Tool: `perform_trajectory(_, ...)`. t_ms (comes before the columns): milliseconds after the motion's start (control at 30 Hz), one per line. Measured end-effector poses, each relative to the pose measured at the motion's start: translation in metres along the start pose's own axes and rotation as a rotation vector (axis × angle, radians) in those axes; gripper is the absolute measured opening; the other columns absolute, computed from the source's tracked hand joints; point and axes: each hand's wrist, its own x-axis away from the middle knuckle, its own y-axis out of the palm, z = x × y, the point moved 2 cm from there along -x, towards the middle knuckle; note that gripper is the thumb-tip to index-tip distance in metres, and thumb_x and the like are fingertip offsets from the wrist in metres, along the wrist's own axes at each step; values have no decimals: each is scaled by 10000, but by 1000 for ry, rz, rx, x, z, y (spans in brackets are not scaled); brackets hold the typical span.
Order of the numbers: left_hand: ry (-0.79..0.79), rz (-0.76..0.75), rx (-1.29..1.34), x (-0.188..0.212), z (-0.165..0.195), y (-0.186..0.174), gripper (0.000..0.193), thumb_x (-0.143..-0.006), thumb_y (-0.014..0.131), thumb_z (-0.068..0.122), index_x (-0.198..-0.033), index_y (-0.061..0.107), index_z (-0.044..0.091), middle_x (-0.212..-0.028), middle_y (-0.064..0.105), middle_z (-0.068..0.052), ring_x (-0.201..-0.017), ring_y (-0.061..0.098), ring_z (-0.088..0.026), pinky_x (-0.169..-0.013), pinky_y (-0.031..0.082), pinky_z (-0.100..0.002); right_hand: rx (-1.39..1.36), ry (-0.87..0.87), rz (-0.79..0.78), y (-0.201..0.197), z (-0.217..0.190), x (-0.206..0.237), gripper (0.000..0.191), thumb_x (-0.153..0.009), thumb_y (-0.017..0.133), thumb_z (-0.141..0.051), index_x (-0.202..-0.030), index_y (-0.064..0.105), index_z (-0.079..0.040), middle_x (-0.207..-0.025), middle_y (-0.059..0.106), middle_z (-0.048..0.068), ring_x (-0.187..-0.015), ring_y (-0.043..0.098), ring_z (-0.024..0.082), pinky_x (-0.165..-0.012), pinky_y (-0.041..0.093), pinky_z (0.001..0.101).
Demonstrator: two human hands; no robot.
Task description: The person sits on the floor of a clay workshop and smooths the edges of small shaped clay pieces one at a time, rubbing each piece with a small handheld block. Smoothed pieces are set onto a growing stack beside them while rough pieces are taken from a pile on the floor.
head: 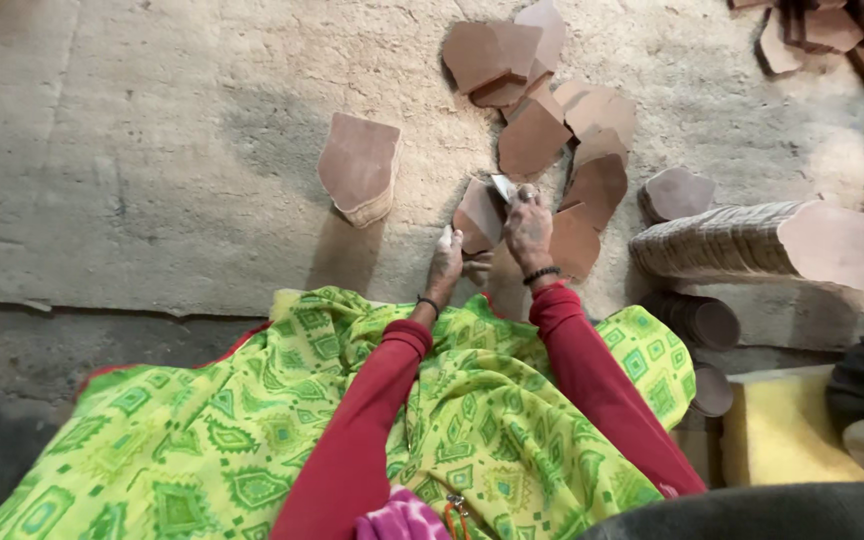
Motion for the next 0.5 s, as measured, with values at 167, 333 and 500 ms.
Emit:
perform_trajectory(167,213,72,-175,-6,-17,2,487,-1092,403,357,-1325,537,-49,-1162,654,-339,-1081,636,-490,-904,508,-492,51,-197,192,13,-35,60,354,-840,572,-140,-1134,698,11,-1183,628,192,-1120,555,407,-845,500,476)
perform_trajectory(333,208,73,-191,-14,-21,1,520,-1088,421,354,-1378,492,-71,-1169,635,-365,-1128,609,-512,-936,492,-489,-10,-21,-3,19,-32,47,289,-826,633,-205,-1044,731,-42,-1126,652,167,-1071,584,388,-849,512,482)
perform_trajectory(500,120,-87,-250,-13,-3,-13,447,-1079,498,361,-1042,629,-65,-929,673,-336,-919,645,-492,-762,526,-519,-205,52,247,6,25,0,168,-940,634,-193,-1036,707,-75,-1094,662,170,-973,632,418,-802,528,492)
